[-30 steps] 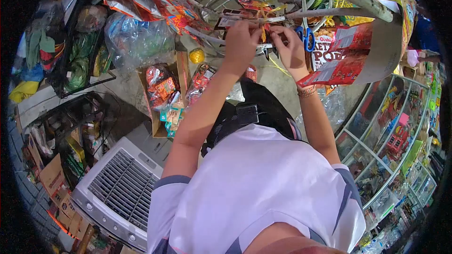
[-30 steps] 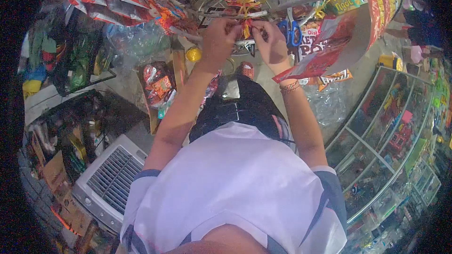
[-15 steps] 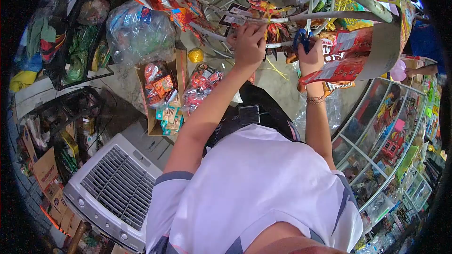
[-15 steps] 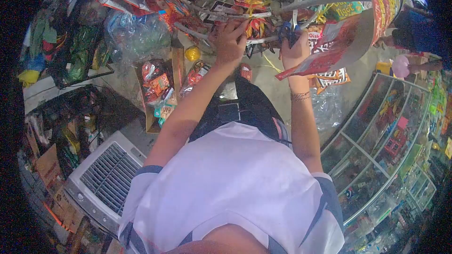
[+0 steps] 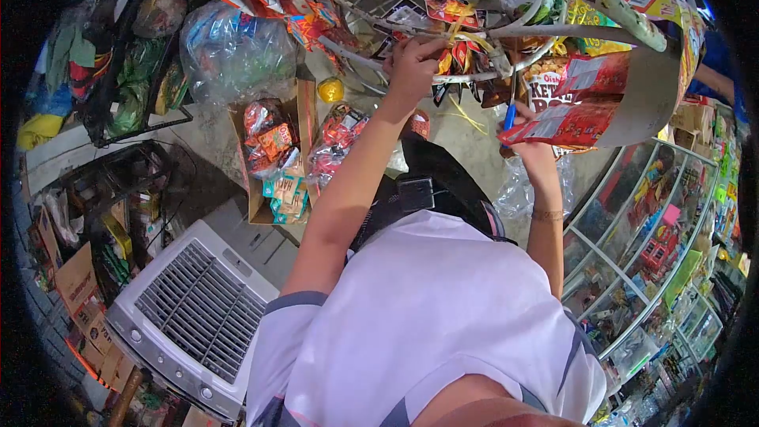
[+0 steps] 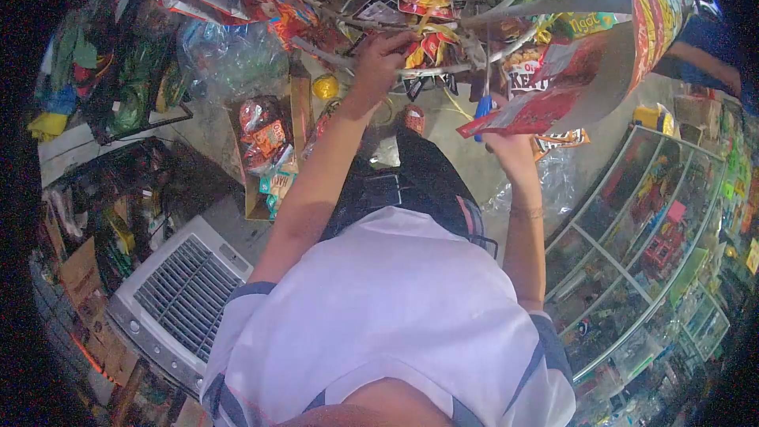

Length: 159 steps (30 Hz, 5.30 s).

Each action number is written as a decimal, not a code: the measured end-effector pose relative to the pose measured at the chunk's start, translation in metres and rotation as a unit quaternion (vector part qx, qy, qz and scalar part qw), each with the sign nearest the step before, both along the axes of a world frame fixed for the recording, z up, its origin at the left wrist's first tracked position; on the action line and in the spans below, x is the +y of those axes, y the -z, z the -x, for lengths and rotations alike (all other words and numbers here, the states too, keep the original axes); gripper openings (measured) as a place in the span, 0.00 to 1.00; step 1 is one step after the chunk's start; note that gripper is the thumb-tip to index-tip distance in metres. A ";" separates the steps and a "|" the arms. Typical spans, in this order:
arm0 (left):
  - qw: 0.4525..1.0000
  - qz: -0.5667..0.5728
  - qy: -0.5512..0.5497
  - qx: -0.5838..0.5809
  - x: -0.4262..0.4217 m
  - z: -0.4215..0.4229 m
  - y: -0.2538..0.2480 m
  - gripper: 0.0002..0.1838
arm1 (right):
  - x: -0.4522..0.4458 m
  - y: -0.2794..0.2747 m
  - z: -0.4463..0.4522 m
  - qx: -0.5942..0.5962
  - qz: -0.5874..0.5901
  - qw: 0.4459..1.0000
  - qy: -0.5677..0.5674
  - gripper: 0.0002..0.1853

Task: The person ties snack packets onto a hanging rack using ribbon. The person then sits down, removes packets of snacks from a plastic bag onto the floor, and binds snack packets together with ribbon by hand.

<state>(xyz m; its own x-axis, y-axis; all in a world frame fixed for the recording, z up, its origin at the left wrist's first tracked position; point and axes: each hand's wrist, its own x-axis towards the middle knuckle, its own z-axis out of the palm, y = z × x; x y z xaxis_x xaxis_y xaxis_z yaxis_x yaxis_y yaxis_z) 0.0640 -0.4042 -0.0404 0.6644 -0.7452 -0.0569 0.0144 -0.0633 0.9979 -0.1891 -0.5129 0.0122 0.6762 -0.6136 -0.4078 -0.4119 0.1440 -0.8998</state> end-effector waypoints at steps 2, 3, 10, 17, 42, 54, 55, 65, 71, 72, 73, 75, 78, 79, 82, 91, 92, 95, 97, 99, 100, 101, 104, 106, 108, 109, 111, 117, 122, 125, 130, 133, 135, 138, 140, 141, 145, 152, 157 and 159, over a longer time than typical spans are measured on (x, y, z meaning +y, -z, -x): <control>1.000 0.027 0.013 -0.007 0.006 -0.006 -0.002 0.21 | 0.015 -0.016 -0.001 -0.004 -0.008 1.000 0.001 0.35; 0.998 0.047 0.021 -0.027 0.007 -0.009 0.000 0.20 | 0.020 -0.012 0.003 -0.034 -0.048 0.998 0.029 0.34; 0.907 -0.153 -0.132 -0.371 -0.014 0.025 -0.033 0.12 | 0.034 -0.003 -0.008 0.029 0.027 0.999 -0.006 0.32; 0.943 -0.051 -0.170 -0.282 -0.020 0.027 -0.017 0.07 | 0.038 0.012 -0.004 0.020 0.059 0.998 -0.006 0.26; 0.914 -0.180 -0.063 -0.357 -0.013 0.014 -0.056 0.20 | 0.026 0.027 -0.024 -0.120 0.137 0.981 0.073 0.24; 0.896 -0.127 -0.060 -0.421 -0.025 -0.016 -0.054 0.06 | 0.017 0.019 -0.042 -0.124 0.142 0.979 0.076 0.24; 0.901 -0.110 -0.056 -0.416 -0.025 -0.018 -0.053 0.06 | 0.019 0.013 -0.042 -0.114 0.144 0.980 0.080 0.24; 0.992 -0.065 -0.020 -0.108 -0.018 -0.048 -0.048 0.12 | 0.029 0.010 -0.003 0.014 0.152 0.987 0.041 0.24; 0.972 -0.028 -0.018 -0.231 -0.012 -0.063 -0.053 0.14 | 0.005 0.001 -0.039 0.011 0.353 0.935 0.023 0.27; 0.974 -0.004 -0.030 -0.225 -0.011 -0.063 -0.058 0.14 | -0.004 0.002 -0.047 0.035 0.407 0.913 0.013 0.27; 0.980 -0.020 -0.012 -0.197 -0.009 -0.064 -0.066 0.14 | -0.015 0.004 -0.059 0.060 0.458 0.887 0.007 0.27; 0.988 -0.050 0.022 -0.141 -0.005 -0.066 -0.079 0.13 | -0.023 0.010 -0.072 0.075 0.541 0.838 0.003 0.27; 0.989 -0.062 0.003 -0.137 0.000 -0.063 -0.079 0.13 | -0.029 0.017 -0.083 0.052 0.608 0.792 0.012 0.23; 0.990 -0.045 -0.001 -0.130 0.001 -0.065 -0.077 0.13 | -0.033 0.019 -0.082 0.053 0.611 0.790 0.014 0.21; 0.994 -0.006 -0.027 -0.109 0.004 -0.069 -0.073 0.13 | -0.033 0.020 -0.078 0.048 0.597 0.800 0.045 0.14; 0.996 0.075 -0.021 0.042 0.012 -0.074 -0.063 0.09 | 0.044 -0.033 -0.145 -0.142 0.407 0.897 -0.094 0.13; 0.996 0.087 -0.013 0.025 0.013 -0.075 -0.063 0.10 | 0.032 -0.030 -0.165 -0.175 0.437 0.877 -0.096 0.14; 0.990 0.110 -0.019 -0.089 0.014 -0.079 -0.052 0.10 | 0.010 -0.011 -0.199 -0.166 0.339 0.916 -0.136 0.12; 0.994 0.109 -0.017 0.016 0.014 -0.077 -0.053 0.10 | -0.001 -0.006 -0.209 -0.153 0.284 0.932 -0.165 0.11; 0.994 -0.007 0.015 0.104 0.030 -0.077 -0.089 0.10 | -0.004 -0.009 -0.213 -0.154 0.314 0.916 -0.196 0.10; 0.994 0.016 0.007 0.108 0.030 -0.076 -0.082 0.10 | -0.005 -0.009 -0.213 -0.154 0.328 0.908 -0.211 0.10; 0.993 0.039 0.000 0.111 0.025 -0.074 -0.071 0.10 | -0.006 -0.002 -0.214 -0.181 0.232 0.938 -0.182 0.08; 0.987 0.115 0.010 0.110 0.030 -0.071 -0.054 0.15 | -0.008 0.000 -0.215 -0.173 0.188 0.953 -0.165 0.07; 0.991 0.110 -0.001 0.073 0.035 -0.067 -0.054 0.16 | -0.008 0.000 -0.213 -0.173 0.160 0.959 -0.154 0.08; 0.998 0.032 -0.005 0.048 0.040 -0.064 -0.066 0.13 | -0.007 0.001 -0.210 -0.171 0.117 0.969 -0.136 0.09; 0.999 -0.007 -0.006 0.036 0.043 -0.063 -0.074 0.12 | -0.004 0.000 -0.210 -0.172 0.133 0.967 -0.135 0.09; 0.999 -0.009 -0.037 -0.027 0.043 -0.060 -0.071 0.12 | 0.000 -0.010 -0.209 -0.144 0.169 0.965 -0.143 0.09; 0.993 0.033 -0.082 -0.077 0.038 -0.054 -0.066 0.16 | 0.006 -0.017 -0.209 -0.109 0.230 0.959 -0.121 0.09; 0.993 -0.014 -0.073 -0.088 0.040 -0.054 -0.063 0.15 | 0.017 -0.022 -0.208 -0.134 0.274 0.947 -0.104 0.09; 0.997 -0.030 -0.073 -0.011 0.040 -0.049 -0.064 0.14 | 0.021 -0.031 -0.210 -0.101 0.430 0.885 -0.146 0.08; 0.993 -0.001 -0.094 -0.068 0.037 -0.048 -0.070 0.13 | 0.018 -0.041 -0.213 -0.099 0.487 0.854 -0.157 0.08; 0.984 0.015 -0.098 -0.150 0.035 -0.049 -0.069 0.12 | 0.009 -0.047 -0.214 -0.105 0.550 0.805 -0.198 0.08; 0.971 0.014 -0.103 -0.216 0.033 -0.050 -0.066 0.11 | 0.006 -0.051 -0.213 -0.097 0.558 0.792 -0.228 0.08; 0.949 0.009 -0.113 -0.293 0.029 -0.047 -0.062 0.10 | 0.005 -0.051 -0.212 -0.085 0.563 0.787 -0.236 0.09; 0.941 0.019 -0.121 -0.315 0.026 -0.045 -0.061 0.09 | 0.002 -0.046 -0.211 -0.067 0.539 0.811 -0.218 0.09; 0.945 0.025 -0.117 -0.303 0.026 -0.044 -0.061 0.09 | 0.000 -0.044 -0.210 -0.058 0.526 0.822 -0.209 0.09; 0.959 0.022 -0.110 -0.259 0.029 -0.044 -0.063 0.09 | -0.008 -0.036 -0.209 -0.091 0.449 0.864 -0.210 0.09; 0.964 0.012 -0.113 -0.240 0.031 -0.047 -0.059 0.09 | -0.012 -0.024 -0.208 -0.040 0.294 0.942 -0.157 0.09; 0.947 0.002 -0.081 -0.311 0.029 -0.048 -0.055 0.09 | -0.023 -0.022 -0.204 -0.033 0.066 0.986 -0.152 0.07; 0.934 0.015 -0.066 -0.350 0.028 -0.049 -0.054 0.08 | -0.022 -0.022 -0.204 -0.049 0.107 0.979 -0.168 0.07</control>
